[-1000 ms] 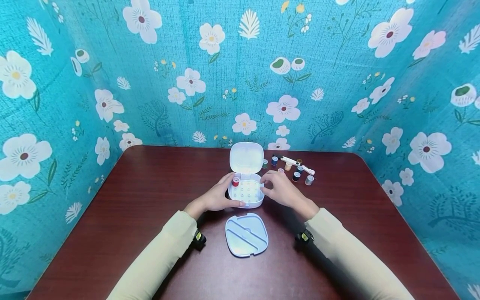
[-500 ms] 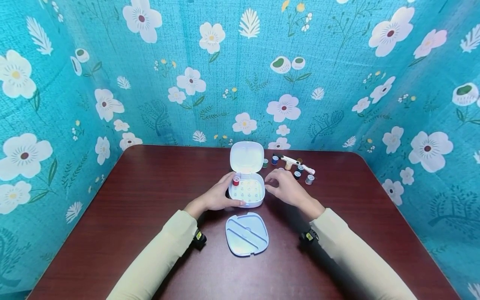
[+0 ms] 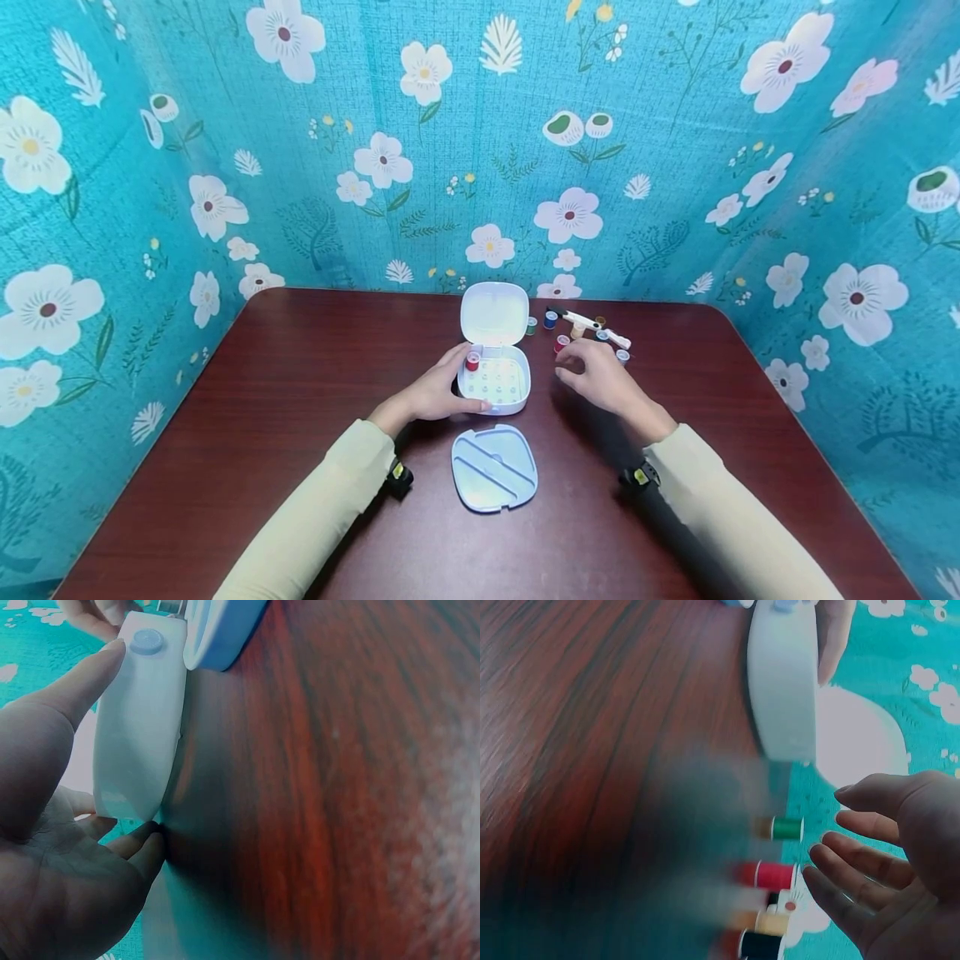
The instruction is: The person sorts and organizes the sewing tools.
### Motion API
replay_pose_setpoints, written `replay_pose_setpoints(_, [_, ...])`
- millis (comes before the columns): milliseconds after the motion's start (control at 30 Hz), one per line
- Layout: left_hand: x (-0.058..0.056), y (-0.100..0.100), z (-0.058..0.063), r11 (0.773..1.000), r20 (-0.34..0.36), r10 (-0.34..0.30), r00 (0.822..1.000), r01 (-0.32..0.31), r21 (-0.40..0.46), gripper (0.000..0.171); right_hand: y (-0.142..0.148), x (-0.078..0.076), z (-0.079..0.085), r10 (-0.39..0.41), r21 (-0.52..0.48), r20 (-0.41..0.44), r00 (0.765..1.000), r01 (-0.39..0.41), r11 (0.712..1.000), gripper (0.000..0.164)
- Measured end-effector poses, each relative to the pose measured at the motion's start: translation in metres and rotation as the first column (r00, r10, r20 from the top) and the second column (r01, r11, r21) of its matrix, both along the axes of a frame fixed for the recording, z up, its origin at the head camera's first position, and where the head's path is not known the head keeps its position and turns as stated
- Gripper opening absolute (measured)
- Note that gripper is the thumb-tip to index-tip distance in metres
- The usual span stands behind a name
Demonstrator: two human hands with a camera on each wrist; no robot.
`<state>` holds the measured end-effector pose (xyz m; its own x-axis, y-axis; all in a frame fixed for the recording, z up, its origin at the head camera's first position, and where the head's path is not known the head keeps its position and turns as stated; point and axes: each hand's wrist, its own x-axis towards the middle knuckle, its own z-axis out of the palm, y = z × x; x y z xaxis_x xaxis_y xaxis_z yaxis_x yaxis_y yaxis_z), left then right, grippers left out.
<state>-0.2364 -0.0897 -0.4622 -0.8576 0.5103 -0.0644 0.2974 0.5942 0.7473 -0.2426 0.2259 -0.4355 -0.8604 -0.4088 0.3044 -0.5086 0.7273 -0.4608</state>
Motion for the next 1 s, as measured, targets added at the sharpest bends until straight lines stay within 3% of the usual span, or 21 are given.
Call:
replay_pose_setpoints(300, [0.002, 0.0, 0.0, 1.0, 0.008, 0.005, 1.0, -0.005, 0.002, 0.115, 0.024, 0.001, -0.009, -0.05, -0.003, -0.036, 0.998, 0.049, 0.999, 0.014])
replay_pose_setpoints(567, [0.004, 0.001, -0.001, 1.0, 0.007, 0.003, 1.0, -0.003, 0.021, 0.113, 0.04, 0.006, -0.014, -0.112, 0.038, 0.004, 0.994, 0.112, 0.993, 0.019])
replay_pose_setpoints(1000, [0.002, 0.001, 0.001, 1.0, 0.025, 0.012, 1.0, -0.012, -0.007, 0.116, 0.074, 0.004, -0.013, -0.307, 0.069, 0.05, 0.951, 0.303, 0.95, 0.024])
